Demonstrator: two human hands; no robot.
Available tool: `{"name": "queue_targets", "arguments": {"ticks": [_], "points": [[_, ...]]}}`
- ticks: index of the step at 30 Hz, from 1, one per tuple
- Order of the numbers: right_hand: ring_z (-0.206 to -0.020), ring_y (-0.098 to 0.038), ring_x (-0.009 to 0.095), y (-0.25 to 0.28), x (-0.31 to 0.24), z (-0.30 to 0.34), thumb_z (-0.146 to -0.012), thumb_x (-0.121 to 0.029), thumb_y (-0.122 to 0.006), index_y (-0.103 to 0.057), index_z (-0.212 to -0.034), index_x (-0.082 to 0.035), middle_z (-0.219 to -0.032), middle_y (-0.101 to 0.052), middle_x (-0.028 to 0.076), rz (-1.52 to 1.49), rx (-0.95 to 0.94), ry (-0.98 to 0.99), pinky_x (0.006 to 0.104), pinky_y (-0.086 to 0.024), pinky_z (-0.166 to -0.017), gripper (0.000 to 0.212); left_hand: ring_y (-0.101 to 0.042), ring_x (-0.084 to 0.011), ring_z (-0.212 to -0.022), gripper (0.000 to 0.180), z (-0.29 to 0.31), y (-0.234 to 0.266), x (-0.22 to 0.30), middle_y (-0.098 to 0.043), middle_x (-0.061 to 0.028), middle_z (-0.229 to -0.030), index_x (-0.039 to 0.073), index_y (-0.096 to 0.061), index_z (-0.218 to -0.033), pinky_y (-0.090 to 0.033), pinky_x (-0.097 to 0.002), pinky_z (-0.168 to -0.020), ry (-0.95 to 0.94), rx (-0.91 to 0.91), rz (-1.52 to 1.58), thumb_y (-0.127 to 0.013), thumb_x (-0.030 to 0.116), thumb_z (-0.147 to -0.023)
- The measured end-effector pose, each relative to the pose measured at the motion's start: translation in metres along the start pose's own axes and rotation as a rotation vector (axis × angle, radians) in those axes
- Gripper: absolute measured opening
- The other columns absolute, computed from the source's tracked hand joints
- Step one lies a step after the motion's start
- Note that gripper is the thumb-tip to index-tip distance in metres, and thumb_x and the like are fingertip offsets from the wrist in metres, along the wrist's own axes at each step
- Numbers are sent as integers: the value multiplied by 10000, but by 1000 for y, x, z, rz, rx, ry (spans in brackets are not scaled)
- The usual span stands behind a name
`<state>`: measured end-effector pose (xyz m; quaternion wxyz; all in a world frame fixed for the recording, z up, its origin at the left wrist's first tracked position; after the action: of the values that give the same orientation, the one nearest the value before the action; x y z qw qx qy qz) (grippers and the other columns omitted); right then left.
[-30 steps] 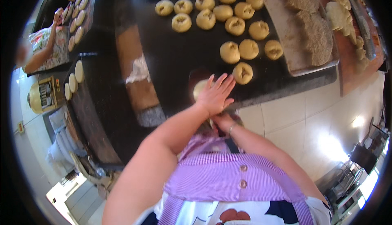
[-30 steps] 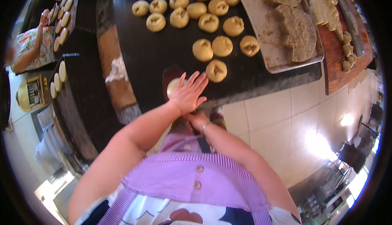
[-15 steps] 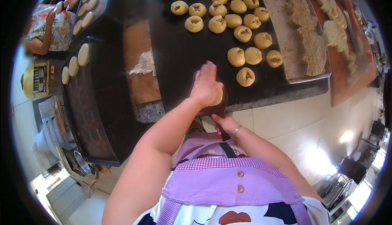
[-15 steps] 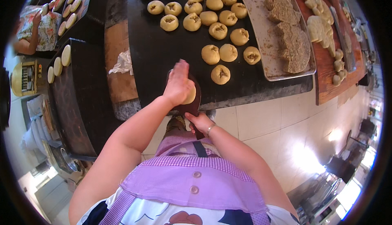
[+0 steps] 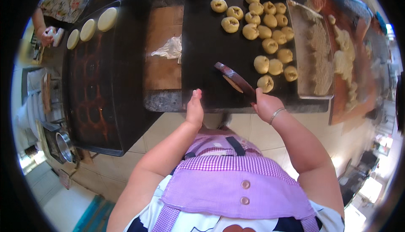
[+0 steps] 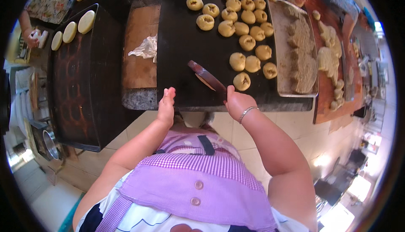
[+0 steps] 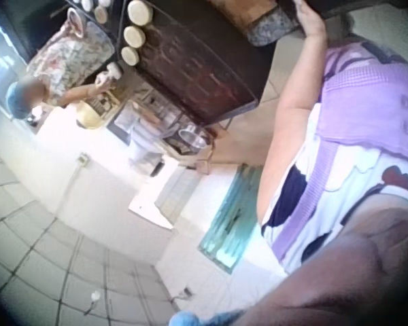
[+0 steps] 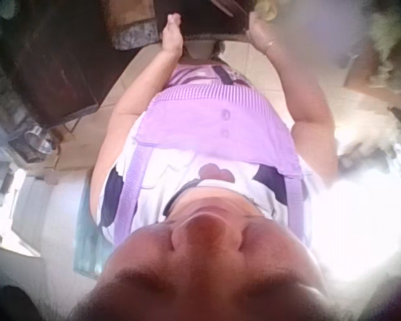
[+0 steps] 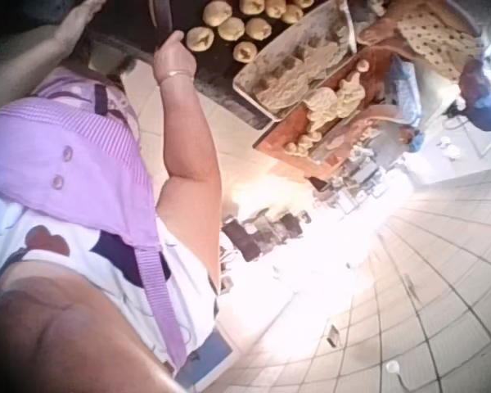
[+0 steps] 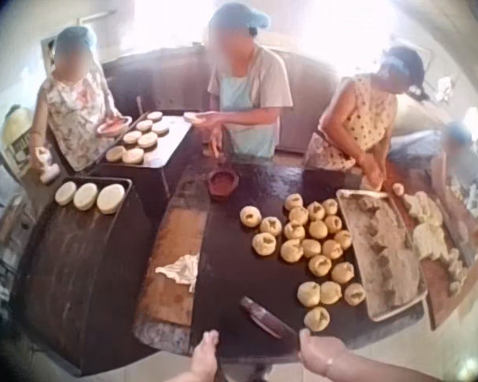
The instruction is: The person takes prepared dough balls, presses a wooden stamp onto them to create a design, and places the stamped pieces onto a metal baking tray. They then lift the full tray and place it onto a cooling or storage rack.
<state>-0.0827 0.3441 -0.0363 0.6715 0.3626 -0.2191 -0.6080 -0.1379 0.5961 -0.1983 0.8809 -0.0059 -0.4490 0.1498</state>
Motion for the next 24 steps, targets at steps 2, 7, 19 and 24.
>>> {"name": "queue_targets", "arguments": {"ticks": [2,7,19,24], "points": [[-736,-663,412,50,-14,12,-943,-286,-562,-410,-1083,-38,-828,-676,224,57,79,-30,504,-530,-642,323,-364,-290,-1413,777,22,-30,19,-449,-186,-1473,-27,-383,-1454,-229,-440,-1172,240,-24,228,-302,605,-1010],[-787,-662,436,22,-5,-1,-983,-269,-467,-419,-1126,-28,-883,-676,250,23,86,-89,524,-528,-680,284,-396,-355,-1372,939,13,-94,-12,-385,-212,-1500,-67,-318,-1453,-293,-481,-1156,625,-148,734,-248,722,-950],[-886,-638,481,-13,-2,-15,-937,-327,-545,-387,-1149,-73,-939,-657,296,-32,-29,-103,561,-490,-781,367,-582,-289,-1200,544,15,-48,43,-626,-76,-1274,117,-597,-1249,-454,-499,-1028,390,-208,898,-583,549,-918],[-949,-625,481,-44,16,-6,-921,-286,-590,-292,-1287,-25,-1063,-633,318,-94,-16,-184,546,-499,-806,539,-602,-272,-1152,441,67,104,224,-635,-64,-1225,109,-592,-1240,-467,-501,-1006,-74,-160,916,-695,362,-894]]}}
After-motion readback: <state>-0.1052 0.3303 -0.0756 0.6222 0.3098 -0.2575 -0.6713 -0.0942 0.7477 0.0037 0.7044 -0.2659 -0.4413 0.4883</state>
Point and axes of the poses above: each hand's wrist, its own z-axis away from the middle knuckle, its own y-axis out of the back of the hand, x = y × z, the point moved 10 cm from there along -z, towards the middle knuckle
